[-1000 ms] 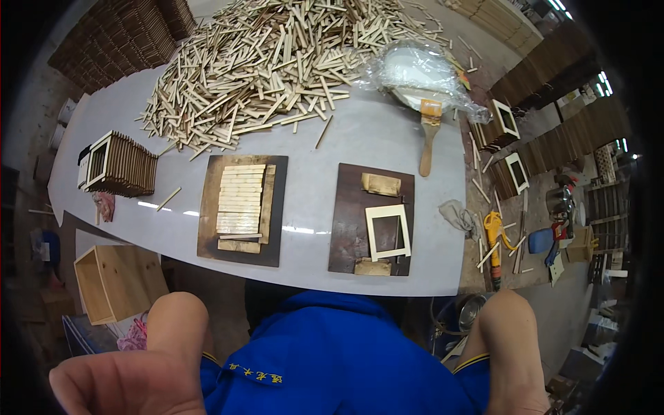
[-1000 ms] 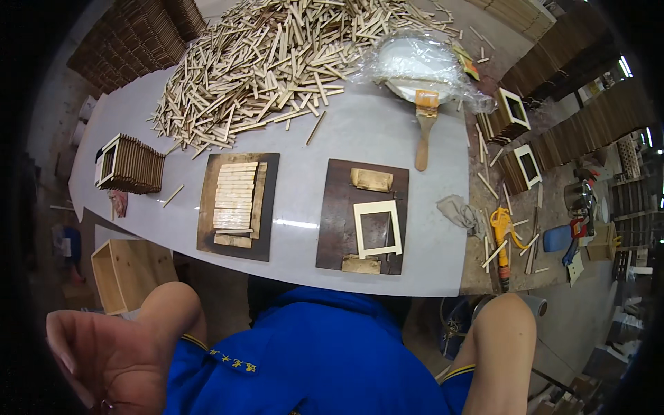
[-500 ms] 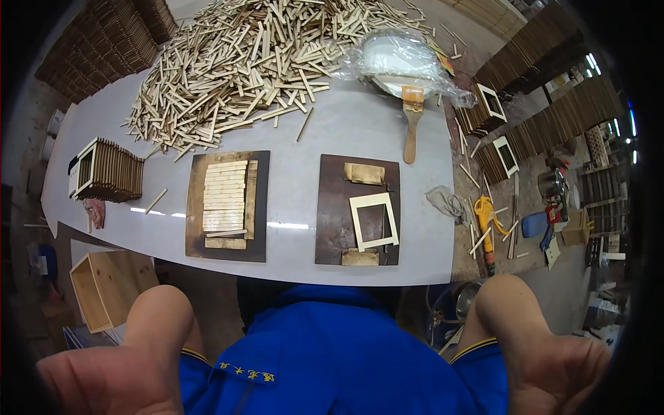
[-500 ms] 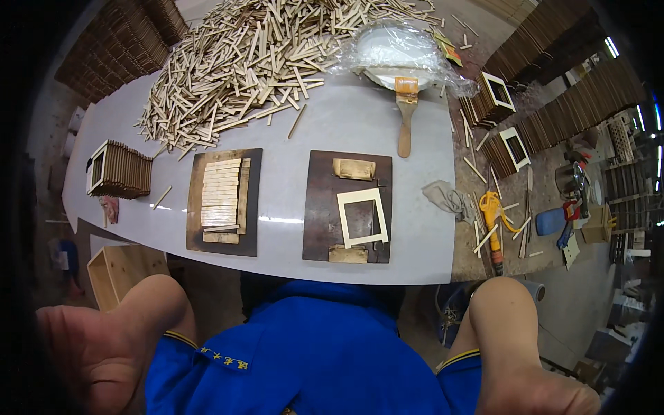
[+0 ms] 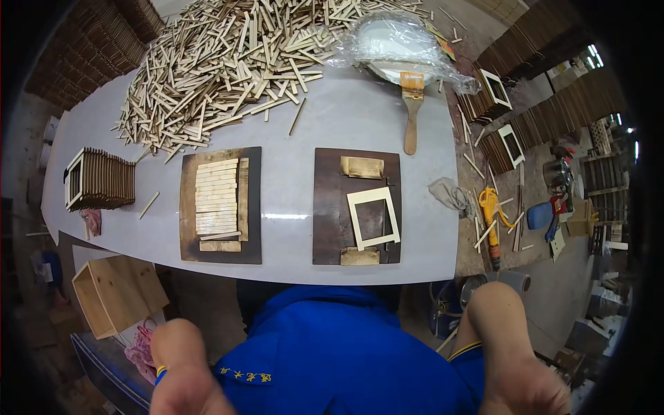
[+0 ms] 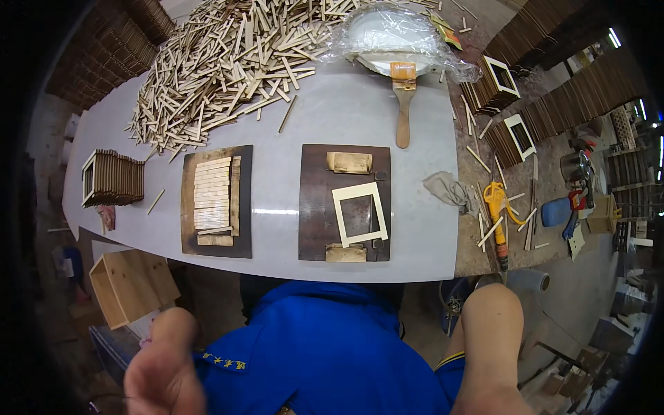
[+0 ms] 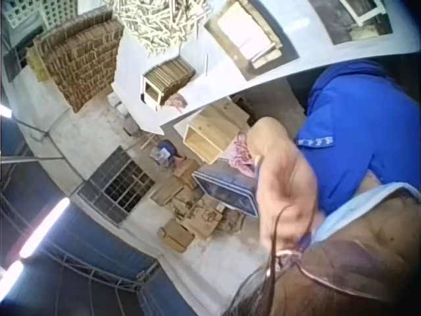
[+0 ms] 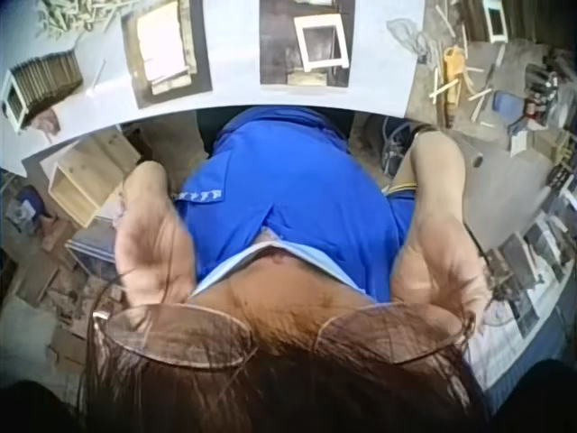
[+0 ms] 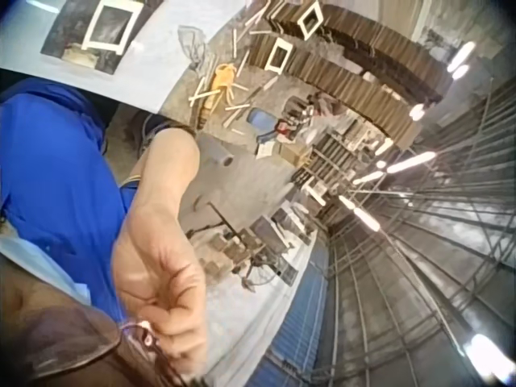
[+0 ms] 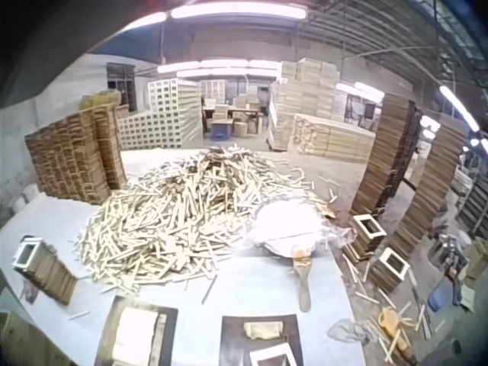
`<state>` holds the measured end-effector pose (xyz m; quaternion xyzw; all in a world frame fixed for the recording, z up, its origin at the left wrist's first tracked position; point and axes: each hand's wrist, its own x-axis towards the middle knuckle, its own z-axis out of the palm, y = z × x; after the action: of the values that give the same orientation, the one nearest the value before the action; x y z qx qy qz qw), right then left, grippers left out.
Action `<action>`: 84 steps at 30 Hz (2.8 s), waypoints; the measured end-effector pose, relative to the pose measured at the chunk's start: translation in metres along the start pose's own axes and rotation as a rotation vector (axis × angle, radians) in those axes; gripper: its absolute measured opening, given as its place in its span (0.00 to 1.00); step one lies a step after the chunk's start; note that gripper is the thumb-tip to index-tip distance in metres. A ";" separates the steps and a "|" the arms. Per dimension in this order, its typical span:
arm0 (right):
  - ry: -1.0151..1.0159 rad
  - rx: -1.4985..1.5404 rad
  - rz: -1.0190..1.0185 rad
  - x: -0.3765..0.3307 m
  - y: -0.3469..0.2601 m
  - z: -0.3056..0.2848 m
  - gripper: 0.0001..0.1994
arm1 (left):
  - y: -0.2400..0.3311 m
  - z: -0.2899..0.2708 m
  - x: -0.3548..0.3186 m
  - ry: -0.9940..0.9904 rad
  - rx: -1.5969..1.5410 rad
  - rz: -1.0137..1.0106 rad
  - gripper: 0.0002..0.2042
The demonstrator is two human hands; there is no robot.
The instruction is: Assembling wooden frames by manually placing wooden slats into a jig on a workstation.
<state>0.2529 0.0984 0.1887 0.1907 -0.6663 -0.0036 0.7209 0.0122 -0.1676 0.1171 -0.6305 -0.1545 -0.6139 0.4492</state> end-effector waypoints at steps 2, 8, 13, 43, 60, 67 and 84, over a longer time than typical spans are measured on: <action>0.023 -0.065 -0.195 -0.031 -0.002 -0.018 0.07 | -0.003 -0.012 -0.020 -0.293 0.028 -0.197 0.25; -0.474 0.048 0.284 -0.088 0.013 0.030 0.08 | -0.011 -0.046 -0.054 -0.336 0.277 -0.799 0.40; -1.097 0.028 0.904 -0.178 -0.006 0.029 0.16 | -0.074 -0.073 -0.108 -0.765 0.624 -1.320 0.15; -1.153 -0.090 0.979 -0.195 -0.020 0.061 0.20 | -0.129 -0.116 -0.190 -1.026 0.602 -1.140 0.06; -1.060 0.003 1.036 -0.205 -0.012 0.052 0.15 | -0.035 0.071 -0.162 -0.607 0.071 -1.766 0.10; -1.048 0.011 1.041 -0.206 -0.010 0.048 0.12 | -0.029 0.098 -0.163 -0.428 -0.148 -2.033 0.10; -1.040 0.086 1.115 -0.209 0.000 0.050 0.13 | -0.029 0.101 -0.167 -0.321 -0.125 -2.081 0.10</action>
<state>0.1812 0.1387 -0.0101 -0.1722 -0.9172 0.2974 0.2017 0.0210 -0.0159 -0.0083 -0.2829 -0.6449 -0.6131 -0.3580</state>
